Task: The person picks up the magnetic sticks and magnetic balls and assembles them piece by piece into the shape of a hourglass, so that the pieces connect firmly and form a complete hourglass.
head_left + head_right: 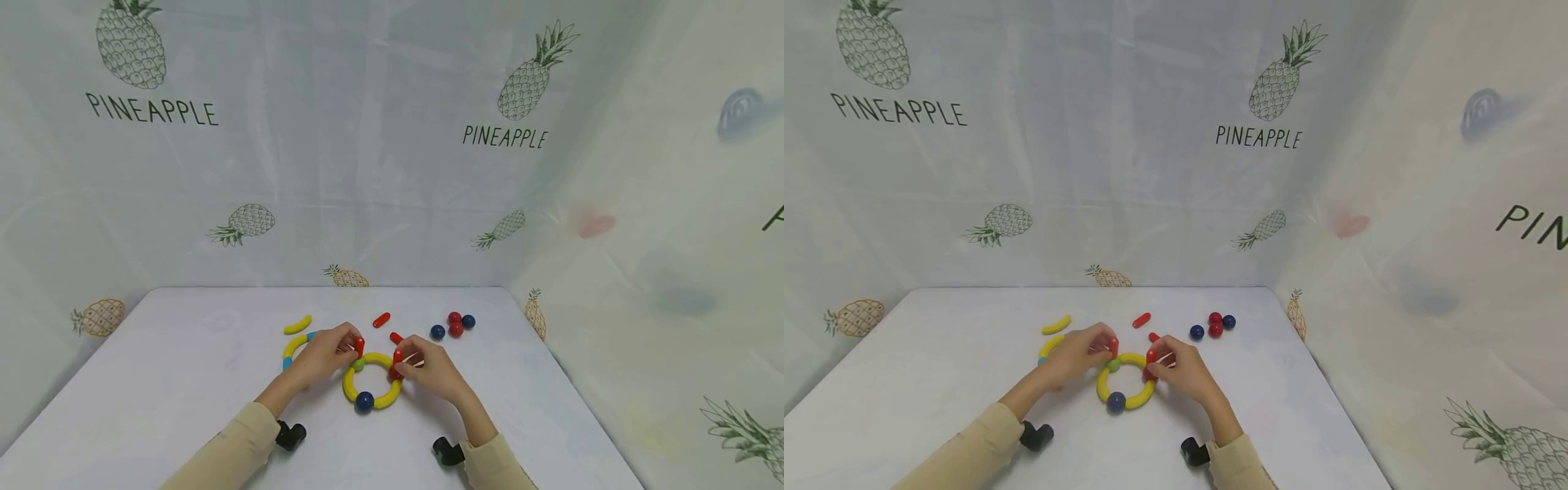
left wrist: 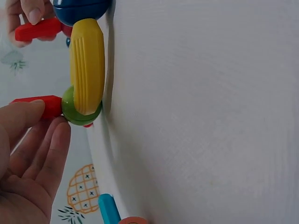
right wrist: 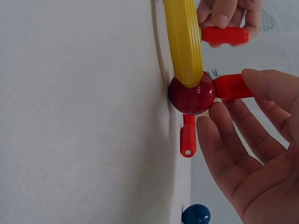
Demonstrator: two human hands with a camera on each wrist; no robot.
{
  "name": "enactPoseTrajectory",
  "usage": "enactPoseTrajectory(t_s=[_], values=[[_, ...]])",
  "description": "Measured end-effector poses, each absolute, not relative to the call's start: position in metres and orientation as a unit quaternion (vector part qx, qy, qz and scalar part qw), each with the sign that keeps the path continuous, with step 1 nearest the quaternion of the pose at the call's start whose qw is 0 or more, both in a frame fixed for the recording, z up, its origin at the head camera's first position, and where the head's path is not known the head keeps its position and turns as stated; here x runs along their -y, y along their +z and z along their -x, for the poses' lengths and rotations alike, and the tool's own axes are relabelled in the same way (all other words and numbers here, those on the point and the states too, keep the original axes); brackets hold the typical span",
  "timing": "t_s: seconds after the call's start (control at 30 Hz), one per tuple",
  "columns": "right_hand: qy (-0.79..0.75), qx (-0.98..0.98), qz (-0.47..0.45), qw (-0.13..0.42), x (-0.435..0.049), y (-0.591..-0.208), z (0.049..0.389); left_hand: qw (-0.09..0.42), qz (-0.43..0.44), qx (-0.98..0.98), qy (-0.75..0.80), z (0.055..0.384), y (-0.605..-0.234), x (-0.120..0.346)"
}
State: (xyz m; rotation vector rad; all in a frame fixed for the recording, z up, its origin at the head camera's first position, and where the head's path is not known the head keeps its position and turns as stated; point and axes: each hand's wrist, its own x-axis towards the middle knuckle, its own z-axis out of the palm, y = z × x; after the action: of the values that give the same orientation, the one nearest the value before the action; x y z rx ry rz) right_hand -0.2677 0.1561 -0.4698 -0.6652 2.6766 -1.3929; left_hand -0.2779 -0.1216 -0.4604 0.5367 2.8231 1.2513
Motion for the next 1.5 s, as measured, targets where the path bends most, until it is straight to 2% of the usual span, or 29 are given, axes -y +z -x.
enactPoseTrajectory(t_s=[0.27, 0.53, 0.93, 1.2, 1.5], values=[[-0.45, -0.866, 0.216, 0.024, -0.156, -0.471, 0.268, 0.003, -0.169, -0.902, 0.398, 0.282, -0.461, 0.132], [-0.453, -0.865, 0.214, 0.025, -0.156, -0.473, 0.269, -0.013, -0.192, -0.915, 0.355, 0.295, -0.453, 0.168], [-0.455, -0.865, 0.211, 0.023, -0.156, -0.472, 0.267, 0.014, -0.171, -0.937, 0.303, 0.319, -0.453, 0.212], [-0.455, -0.863, 0.217, 0.023, -0.157, -0.472, 0.267, 0.019, -0.183, -0.94, 0.287, 0.327, -0.458, 0.211], [-0.455, -0.864, 0.215, 0.025, -0.156, -0.473, 0.268, 0.028, -0.146, -0.948, 0.281, 0.326, -0.464, 0.195]])
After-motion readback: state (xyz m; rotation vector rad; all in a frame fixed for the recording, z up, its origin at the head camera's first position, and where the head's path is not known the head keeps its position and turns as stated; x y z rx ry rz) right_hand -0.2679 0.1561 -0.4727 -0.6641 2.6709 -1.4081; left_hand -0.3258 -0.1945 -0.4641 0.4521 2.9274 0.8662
